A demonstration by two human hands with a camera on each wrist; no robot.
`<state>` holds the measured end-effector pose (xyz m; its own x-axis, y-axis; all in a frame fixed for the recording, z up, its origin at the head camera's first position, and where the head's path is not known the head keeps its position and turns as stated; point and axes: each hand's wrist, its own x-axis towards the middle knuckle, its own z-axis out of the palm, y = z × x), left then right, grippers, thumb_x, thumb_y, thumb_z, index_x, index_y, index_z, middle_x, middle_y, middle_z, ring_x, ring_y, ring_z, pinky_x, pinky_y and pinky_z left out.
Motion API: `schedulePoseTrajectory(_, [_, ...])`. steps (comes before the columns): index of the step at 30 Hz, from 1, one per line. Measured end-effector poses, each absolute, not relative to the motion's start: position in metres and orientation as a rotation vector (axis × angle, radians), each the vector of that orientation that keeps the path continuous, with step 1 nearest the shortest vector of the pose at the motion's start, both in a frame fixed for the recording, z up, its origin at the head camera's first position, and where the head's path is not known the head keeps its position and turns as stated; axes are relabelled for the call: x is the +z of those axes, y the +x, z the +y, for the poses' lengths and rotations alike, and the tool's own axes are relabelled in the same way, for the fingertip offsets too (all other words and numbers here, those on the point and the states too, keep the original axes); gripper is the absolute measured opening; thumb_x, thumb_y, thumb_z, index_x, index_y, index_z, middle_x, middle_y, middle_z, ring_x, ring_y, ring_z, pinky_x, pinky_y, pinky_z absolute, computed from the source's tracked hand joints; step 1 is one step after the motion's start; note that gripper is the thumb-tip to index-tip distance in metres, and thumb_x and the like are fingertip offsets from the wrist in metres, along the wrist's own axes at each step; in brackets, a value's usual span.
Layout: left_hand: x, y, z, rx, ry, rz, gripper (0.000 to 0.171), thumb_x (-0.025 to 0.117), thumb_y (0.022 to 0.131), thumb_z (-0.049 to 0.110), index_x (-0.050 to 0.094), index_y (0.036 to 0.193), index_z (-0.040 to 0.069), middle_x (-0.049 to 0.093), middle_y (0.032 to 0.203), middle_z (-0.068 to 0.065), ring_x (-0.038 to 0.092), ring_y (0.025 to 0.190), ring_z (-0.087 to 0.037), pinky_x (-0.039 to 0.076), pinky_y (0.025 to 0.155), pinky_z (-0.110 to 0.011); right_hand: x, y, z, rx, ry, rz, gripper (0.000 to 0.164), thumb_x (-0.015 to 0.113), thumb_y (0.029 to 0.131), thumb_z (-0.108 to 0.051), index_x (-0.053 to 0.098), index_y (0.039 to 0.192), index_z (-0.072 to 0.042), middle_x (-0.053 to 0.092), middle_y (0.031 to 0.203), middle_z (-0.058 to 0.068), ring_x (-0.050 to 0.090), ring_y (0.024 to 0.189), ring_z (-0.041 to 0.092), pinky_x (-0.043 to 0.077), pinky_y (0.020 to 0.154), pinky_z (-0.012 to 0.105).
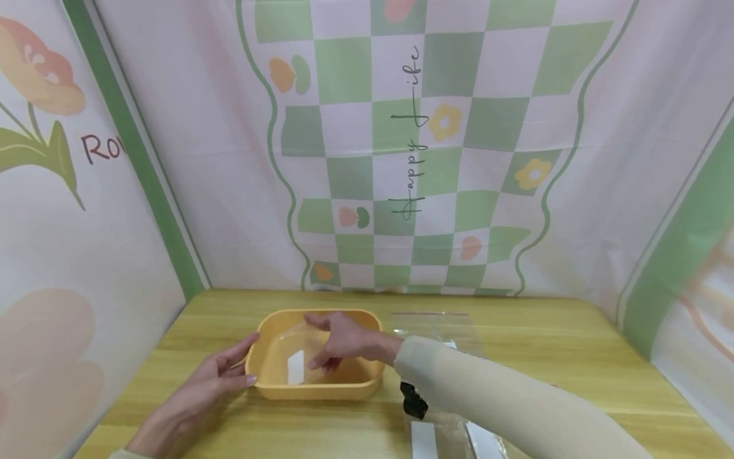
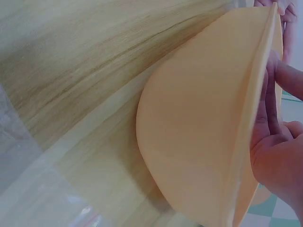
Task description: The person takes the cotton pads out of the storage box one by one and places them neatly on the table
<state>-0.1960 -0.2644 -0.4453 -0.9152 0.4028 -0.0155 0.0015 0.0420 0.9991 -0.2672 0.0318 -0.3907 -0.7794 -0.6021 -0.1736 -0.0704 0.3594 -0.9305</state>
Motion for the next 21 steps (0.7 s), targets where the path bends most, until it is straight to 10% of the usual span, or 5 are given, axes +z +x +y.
schedulePoseTrajectory(21, [-0.443, -0.195, -0.265, 1.959, 0.447, 2.026, 0.089, 0.069, 0.097, 0.000, 0.012, 0.164, -0.004, 0.003, 0.170, -0.025, 0.028, 0.147, -0.054, 0.047, 0.108, -0.025, -0.345, -0.276, 0.066, -1.320, -0.759, 2.096, 0.105, 0.086, 0.082, 0.007, 0.026, 0.166, -0.010, 0.018, 0.173, 0.016, 0.072, 0.064, 0.025, 0.066, 0.065, 0.041])
